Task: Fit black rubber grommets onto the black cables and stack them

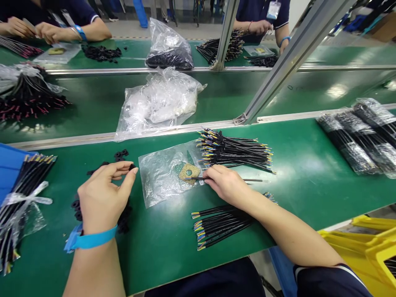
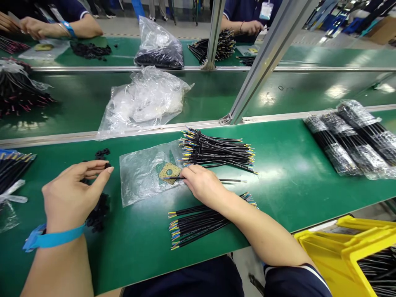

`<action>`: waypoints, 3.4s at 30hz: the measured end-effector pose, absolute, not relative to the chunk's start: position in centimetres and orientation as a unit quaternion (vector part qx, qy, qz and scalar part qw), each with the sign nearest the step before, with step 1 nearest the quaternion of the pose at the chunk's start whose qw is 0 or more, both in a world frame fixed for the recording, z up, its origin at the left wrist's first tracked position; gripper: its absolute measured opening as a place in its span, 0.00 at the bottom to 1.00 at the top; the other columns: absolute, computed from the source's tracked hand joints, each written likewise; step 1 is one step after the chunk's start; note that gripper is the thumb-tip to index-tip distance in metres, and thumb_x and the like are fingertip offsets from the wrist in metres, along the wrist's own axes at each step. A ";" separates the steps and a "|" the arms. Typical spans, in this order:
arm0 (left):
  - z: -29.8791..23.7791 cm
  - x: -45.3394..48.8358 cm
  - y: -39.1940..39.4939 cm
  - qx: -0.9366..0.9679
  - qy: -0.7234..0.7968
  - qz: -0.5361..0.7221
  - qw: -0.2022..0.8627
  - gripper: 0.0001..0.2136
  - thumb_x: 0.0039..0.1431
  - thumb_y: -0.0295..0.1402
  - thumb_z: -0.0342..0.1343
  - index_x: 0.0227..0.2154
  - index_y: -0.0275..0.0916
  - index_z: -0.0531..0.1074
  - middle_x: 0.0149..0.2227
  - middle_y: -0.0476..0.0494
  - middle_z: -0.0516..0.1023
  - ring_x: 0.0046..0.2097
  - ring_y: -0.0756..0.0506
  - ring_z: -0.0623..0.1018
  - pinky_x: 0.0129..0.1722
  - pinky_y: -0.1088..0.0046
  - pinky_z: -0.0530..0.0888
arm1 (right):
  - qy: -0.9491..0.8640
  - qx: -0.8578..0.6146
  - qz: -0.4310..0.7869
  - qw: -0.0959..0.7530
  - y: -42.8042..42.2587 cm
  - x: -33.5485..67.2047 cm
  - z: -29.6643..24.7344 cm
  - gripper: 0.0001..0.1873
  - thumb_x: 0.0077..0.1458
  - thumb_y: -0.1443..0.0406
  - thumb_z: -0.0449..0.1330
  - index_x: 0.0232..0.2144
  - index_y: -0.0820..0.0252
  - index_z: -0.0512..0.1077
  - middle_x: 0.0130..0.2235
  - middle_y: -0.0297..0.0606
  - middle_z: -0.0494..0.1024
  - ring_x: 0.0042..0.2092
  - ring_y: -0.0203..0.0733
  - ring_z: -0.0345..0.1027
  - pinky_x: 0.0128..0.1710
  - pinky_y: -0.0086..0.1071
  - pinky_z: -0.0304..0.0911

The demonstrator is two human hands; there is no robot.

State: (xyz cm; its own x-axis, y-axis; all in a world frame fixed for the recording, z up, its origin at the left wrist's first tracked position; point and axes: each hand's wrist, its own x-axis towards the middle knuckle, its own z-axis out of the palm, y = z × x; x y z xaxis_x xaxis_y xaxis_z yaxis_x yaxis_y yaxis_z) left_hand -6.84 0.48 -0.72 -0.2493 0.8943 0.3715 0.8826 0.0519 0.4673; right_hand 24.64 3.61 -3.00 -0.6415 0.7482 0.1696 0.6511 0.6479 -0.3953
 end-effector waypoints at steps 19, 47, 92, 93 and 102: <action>-0.8 -4.2 0.4 0.495 0.651 0.404 0.411 0.19 0.52 0.46 0.69 0.41 0.40 0.79 0.37 0.41 0.86 0.42 0.41 0.85 0.42 0.70 0.81 | -0.911 -0.398 0.050 0.095 3.1 24.9 -2.7 0.13 0.68 0.71 0.55 0.49 0.61 0.76 0.36 0.39 0.77 0.37 0.38 0.71 0.33 0.28 0.63; -1.0 0.0 -0.6 0.457 0.542 0.385 0.592 0.13 0.49 0.37 0.73 0.36 0.39 0.82 0.31 0.45 0.85 0.34 0.48 0.85 0.36 0.80 0.80 | -0.905 -0.253 -0.034 0.339 0.8 24.2 0.0 0.13 0.68 0.72 0.53 0.48 0.69 0.76 0.38 0.41 0.82 0.34 0.38 0.72 0.32 0.31 0.70; 1.8 -11.1 -3.1 0.652 0.755 -0.049 -0.038 0.14 0.66 0.42 0.54 0.44 0.44 0.83 0.43 0.32 0.83 0.43 0.32 0.78 0.34 0.62 0.62 | -0.843 -0.361 -0.006 0.399 3.0 26.3 1.5 0.11 0.62 0.73 0.59 0.45 0.58 0.76 0.38 0.39 0.81 0.37 0.39 0.75 0.40 0.33 0.72; 1.6 -11.3 -2.9 0.652 0.756 -0.056 -0.027 0.14 0.66 0.41 0.54 0.45 0.45 0.82 0.44 0.33 0.83 0.42 0.32 0.78 0.34 0.63 0.63 | -0.833 -0.372 -0.029 0.407 3.4 26.7 1.5 0.13 0.62 0.73 0.58 0.47 0.58 0.76 0.39 0.40 0.80 0.39 0.41 0.75 0.42 0.34 0.72; 0.2 -12.0 -1.5 0.679 0.731 -0.043 -0.045 0.14 0.66 0.39 0.49 0.39 0.46 0.80 0.36 0.41 0.84 0.38 0.35 0.78 0.34 0.63 0.68 | -0.779 -0.466 -0.065 0.415 6.9 29.3 -0.3 0.19 0.69 0.70 0.53 0.55 0.49 0.77 0.44 0.41 0.76 0.46 0.39 0.73 0.47 0.36 0.72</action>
